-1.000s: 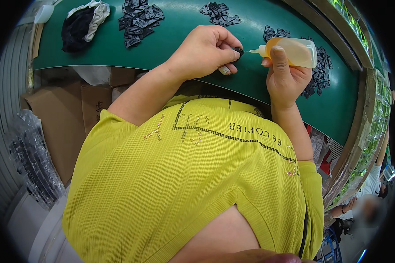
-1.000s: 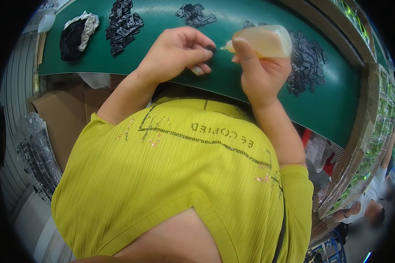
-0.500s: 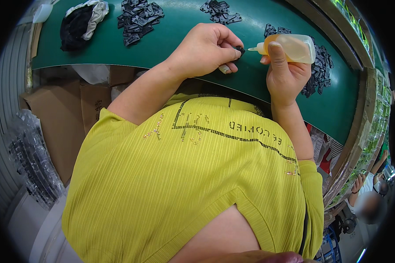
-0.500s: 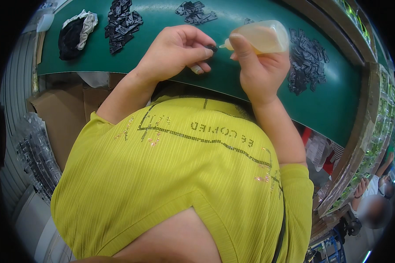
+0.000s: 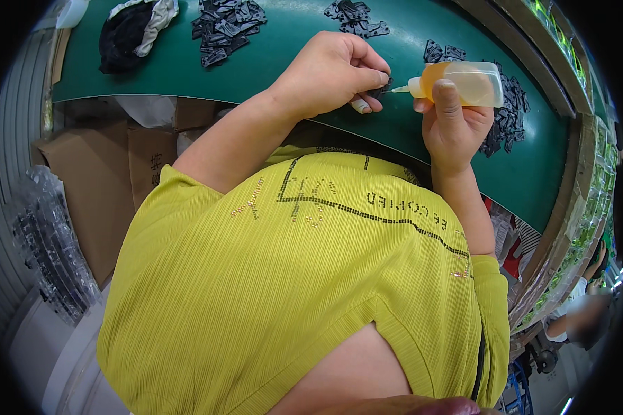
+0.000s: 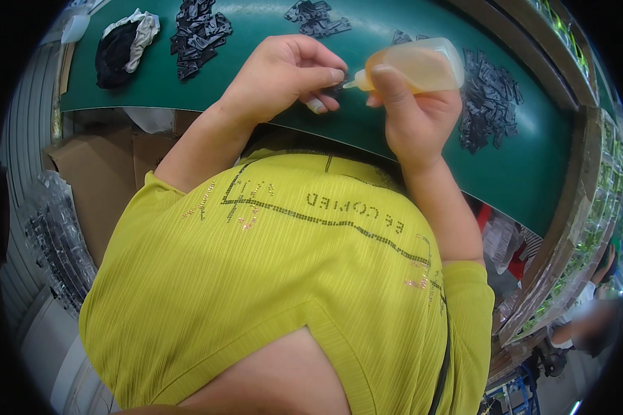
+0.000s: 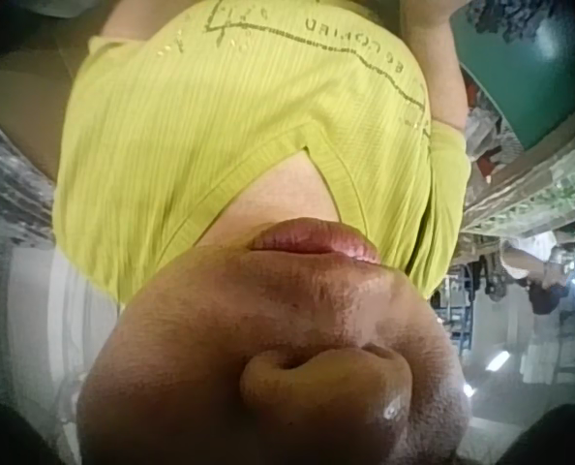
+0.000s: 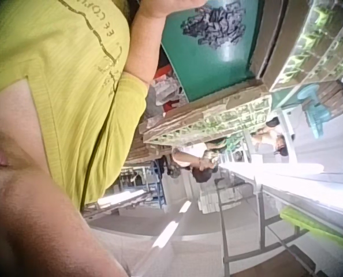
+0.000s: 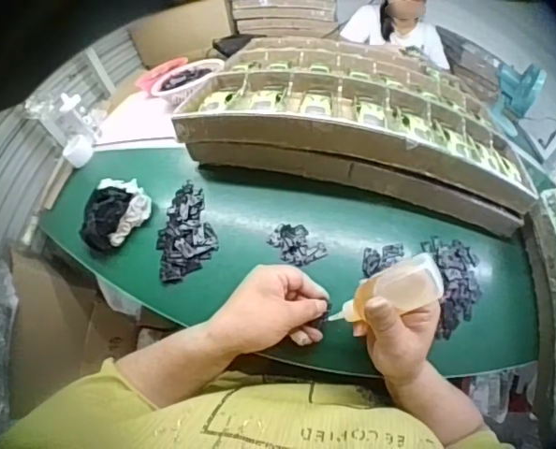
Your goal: The recorder is assembling small plastic toy cars and applying adhesive to small components on a factory production line.
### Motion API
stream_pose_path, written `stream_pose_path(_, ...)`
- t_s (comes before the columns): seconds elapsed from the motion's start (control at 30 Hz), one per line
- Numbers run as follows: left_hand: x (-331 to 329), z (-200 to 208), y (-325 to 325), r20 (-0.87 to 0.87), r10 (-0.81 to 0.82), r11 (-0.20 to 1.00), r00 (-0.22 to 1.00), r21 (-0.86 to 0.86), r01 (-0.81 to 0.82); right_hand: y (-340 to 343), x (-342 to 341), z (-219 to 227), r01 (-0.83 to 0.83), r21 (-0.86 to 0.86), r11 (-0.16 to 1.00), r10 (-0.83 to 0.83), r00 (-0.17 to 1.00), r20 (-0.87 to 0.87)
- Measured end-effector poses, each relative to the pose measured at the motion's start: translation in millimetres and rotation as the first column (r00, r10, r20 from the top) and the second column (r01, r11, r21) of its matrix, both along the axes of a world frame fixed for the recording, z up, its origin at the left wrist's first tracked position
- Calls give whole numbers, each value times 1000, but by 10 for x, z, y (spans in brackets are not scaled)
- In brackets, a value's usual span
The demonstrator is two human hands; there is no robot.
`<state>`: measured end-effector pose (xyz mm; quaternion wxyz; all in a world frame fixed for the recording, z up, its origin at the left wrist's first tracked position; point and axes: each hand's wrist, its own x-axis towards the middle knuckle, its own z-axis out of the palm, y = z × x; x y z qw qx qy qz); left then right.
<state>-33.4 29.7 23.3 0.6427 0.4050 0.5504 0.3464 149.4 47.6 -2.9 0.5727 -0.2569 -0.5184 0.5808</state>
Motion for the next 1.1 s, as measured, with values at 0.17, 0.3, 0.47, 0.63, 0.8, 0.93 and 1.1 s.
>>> stream_pose_path(0.17,9,6,1,-5,5,1000,1000,2,-5,-21,-29,25,-18,-7,1000,18,999,34)
stream_pose_path(0.3,8,-2,0,-11,0,1000,1000,7,0,-36,-43,45,-20,-14,1000,21,998,60)
stream_pose_path(0.47,16,-3,-11,-12,0,1000,1000,14,1,-42,-41,39,-29,1,1000,29,997,68)
stream_pose_path(0.63,19,-5,-6,-3,0,1000,1000,13,0,-35,-47,34,-50,26,998,47,994,96)
stream_pose_path(0.8,10,-15,11,-15,6,1000,1000,10,-6,-22,-63,52,2,38,999,-7,993,118)
stream_pose_path(0.93,-11,-16,2,5,16,1000,1000,27,-16,122,22,-13,-9,-145,989,-19,982,-186)
stream_pose_path(1.1,-47,-110,54,-5,168,964,986,208,-163,108,86,-9,-26,-233,972,-39,962,-270)
